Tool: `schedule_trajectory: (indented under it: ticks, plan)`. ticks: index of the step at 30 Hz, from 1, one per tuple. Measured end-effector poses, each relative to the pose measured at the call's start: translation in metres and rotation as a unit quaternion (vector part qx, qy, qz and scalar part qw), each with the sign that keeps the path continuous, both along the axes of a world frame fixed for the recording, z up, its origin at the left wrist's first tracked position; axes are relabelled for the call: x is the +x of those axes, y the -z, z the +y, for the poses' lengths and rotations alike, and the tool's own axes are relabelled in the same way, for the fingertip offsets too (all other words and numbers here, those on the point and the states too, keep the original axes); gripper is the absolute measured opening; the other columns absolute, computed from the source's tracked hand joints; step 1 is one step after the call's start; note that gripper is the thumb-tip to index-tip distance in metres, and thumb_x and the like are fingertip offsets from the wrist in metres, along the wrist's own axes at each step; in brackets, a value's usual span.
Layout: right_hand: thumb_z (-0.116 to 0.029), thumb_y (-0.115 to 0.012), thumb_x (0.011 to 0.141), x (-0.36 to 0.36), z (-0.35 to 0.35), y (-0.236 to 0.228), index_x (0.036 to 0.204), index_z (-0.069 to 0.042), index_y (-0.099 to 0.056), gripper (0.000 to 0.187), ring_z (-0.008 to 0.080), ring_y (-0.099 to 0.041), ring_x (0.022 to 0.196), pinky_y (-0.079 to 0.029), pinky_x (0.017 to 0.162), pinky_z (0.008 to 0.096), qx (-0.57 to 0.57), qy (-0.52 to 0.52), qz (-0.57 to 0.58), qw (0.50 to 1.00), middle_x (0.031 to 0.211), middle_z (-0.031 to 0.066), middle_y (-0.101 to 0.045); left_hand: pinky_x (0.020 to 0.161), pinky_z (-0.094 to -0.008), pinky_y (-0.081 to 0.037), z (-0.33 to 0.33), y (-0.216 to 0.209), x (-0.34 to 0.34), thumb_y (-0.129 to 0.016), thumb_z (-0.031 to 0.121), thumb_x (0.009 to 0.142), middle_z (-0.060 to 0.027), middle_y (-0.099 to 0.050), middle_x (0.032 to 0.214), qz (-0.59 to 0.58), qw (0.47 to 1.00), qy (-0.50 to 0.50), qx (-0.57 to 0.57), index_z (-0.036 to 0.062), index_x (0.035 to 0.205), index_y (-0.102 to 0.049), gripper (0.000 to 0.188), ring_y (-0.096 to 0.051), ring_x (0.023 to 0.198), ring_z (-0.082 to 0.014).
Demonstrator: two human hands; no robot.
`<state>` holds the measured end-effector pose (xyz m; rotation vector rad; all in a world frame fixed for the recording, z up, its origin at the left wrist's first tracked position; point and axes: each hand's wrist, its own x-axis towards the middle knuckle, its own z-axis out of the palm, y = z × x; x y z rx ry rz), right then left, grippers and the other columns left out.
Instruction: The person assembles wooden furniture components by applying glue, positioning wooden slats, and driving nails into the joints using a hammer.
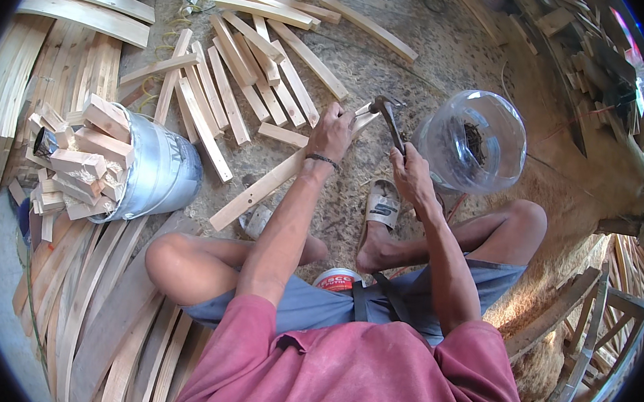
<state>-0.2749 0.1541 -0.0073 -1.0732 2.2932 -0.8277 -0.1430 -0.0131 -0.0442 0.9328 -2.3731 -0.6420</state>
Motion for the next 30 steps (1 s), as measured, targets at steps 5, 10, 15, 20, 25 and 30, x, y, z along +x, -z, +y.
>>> schedule_trajectory:
  ticks: [5, 10, 15, 20, 25, 30]
  plan:
    - [-0.031, -0.048, 0.107, -0.011, -0.017, -0.077, 0.092, -0.005, -0.055, 0.031, 0.0132, -0.053, 0.06, -0.042, 0.049, 0.0365, -0.081, 0.01, -0.031, 0.996, 0.066, 0.0056, -0.057, 0.08, -0.0448, -0.054, -0.001, -0.001, 0.0, -0.061, 0.004, 0.089, -0.0158, -0.057, 0.096, -0.001, 1.0, -0.002, 0.01, 0.0063, 0.094, -0.068, 0.009, -0.062, 0.09, -0.0352]
    - [-0.036, -0.043, 0.108, -0.011, -0.033, -0.19, 0.111, -0.005, -0.056, 0.033, 0.0072, -0.044, 0.053, -0.035, 0.045, 0.0231, -0.478, 0.019, -0.02, 0.878, 0.067, -0.0034, -0.048, 0.08, -0.0456, -0.053, -0.002, 0.009, 0.009, -0.061, 0.007, 0.091, -0.0157, -0.057, 0.094, 0.0, 1.0, -0.002, 0.012, 0.0061, 0.094, -0.068, 0.008, -0.061, 0.089, -0.0351]
    - [-0.026, -0.05, 0.103, -0.022, -0.017, -0.09, 0.108, -0.006, -0.058, 0.022, 0.0116, -0.055, 0.069, -0.045, 0.057, 0.026, -0.488, -0.054, -0.075, 0.868, 0.081, 0.0059, -0.057, 0.079, -0.0472, -0.05, -0.002, 0.005, 0.002, -0.063, 0.016, 0.094, -0.0153, -0.056, 0.091, 0.021, 0.999, 0.0, 0.03, 0.0064, 0.095, -0.068, 0.011, -0.06, 0.088, -0.0359]
    - [-0.025, -0.052, 0.103, -0.01, -0.006, 0.0, 0.099, 0.0, -0.057, 0.025, 0.0211, -0.053, 0.069, -0.046, 0.065, 0.039, -0.068, 0.049, -0.032, 0.996, 0.076, 0.0144, -0.055, 0.077, -0.0458, -0.053, -0.001, -0.007, 0.002, -0.059, 0.004, 0.089, -0.0162, -0.056, 0.091, -0.002, 0.999, -0.008, 0.034, 0.0046, 0.093, -0.068, 0.009, -0.061, 0.089, -0.0354]
    - [-0.03, -0.053, 0.105, -0.018, -0.018, -0.051, 0.092, -0.002, -0.055, 0.031, 0.0089, -0.042, 0.067, -0.04, 0.059, 0.0305, -0.111, 0.063, -0.048, 0.991, 0.069, -0.0007, -0.047, 0.076, -0.0455, -0.054, -0.002, 0.005, 0.008, -0.058, 0.003, 0.089, -0.0167, -0.055, 0.091, -0.009, 1.0, -0.013, 0.015, 0.0045, 0.09, -0.066, 0.008, -0.061, 0.09, -0.0355]
    - [-0.031, -0.055, 0.103, -0.016, -0.009, -0.025, 0.104, 0.001, -0.06, 0.032, 0.0272, -0.06, 0.064, -0.047, 0.064, 0.0418, -0.074, 0.044, -0.042, 0.995, 0.071, 0.0199, -0.061, 0.078, -0.0443, -0.054, 0.002, 0.004, 0.003, -0.059, 0.003, 0.089, -0.0168, -0.055, 0.092, 0.008, 1.0, -0.006, 0.012, 0.0033, 0.093, -0.067, 0.008, -0.061, 0.09, -0.0351]
